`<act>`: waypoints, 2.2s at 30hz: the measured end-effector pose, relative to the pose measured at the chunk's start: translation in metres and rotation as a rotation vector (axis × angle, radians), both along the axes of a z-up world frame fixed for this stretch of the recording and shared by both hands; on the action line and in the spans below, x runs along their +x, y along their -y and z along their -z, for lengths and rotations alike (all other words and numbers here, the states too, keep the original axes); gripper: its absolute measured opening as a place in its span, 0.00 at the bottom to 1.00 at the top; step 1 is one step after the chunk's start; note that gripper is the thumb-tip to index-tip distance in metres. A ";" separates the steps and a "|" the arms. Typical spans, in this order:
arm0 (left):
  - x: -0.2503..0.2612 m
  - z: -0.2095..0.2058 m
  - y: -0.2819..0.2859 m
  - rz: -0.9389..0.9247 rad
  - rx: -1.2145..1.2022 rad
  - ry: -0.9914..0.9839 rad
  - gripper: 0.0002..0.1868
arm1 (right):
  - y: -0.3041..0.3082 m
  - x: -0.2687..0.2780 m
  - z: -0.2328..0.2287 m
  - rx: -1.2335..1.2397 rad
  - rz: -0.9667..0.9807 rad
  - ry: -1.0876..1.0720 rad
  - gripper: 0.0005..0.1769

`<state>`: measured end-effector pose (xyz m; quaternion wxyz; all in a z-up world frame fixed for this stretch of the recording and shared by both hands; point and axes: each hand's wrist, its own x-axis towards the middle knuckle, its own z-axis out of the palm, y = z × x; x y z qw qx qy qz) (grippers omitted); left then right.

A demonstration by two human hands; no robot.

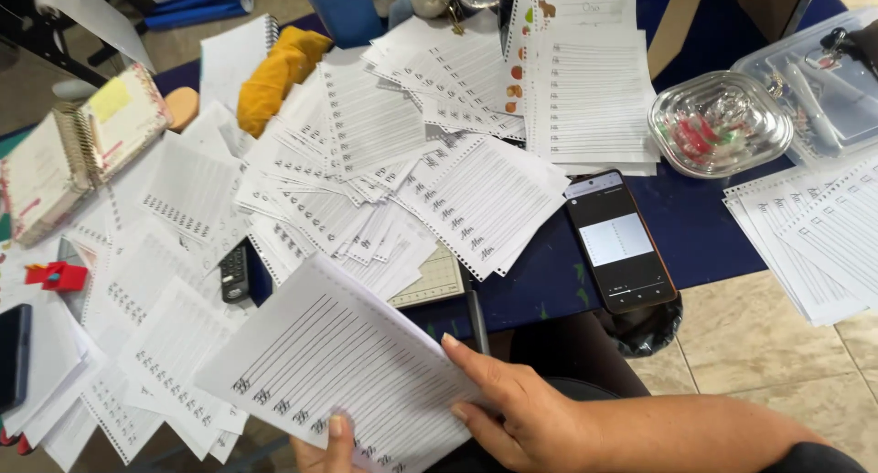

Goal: Sorting and organizing a large pile of printed sheets on a desk

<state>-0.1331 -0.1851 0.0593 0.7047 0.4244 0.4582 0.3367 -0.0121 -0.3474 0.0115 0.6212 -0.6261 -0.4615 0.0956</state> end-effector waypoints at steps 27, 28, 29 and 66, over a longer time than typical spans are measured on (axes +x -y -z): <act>0.121 -0.019 0.010 0.020 -0.293 -0.033 0.41 | 0.015 0.058 0.028 -0.006 0.051 -0.053 0.39; 0.118 -0.014 0.005 0.035 -0.313 0.005 0.42 | 0.014 0.060 0.026 0.029 0.045 -0.070 0.38; 0.107 -0.002 -0.003 0.025 -0.310 0.010 0.42 | 0.015 0.055 0.027 0.031 0.034 -0.067 0.38; 0.021 0.325 -0.123 0.075 0.241 -0.248 0.34 | 0.003 0.083 0.042 -0.664 -0.015 -0.513 0.54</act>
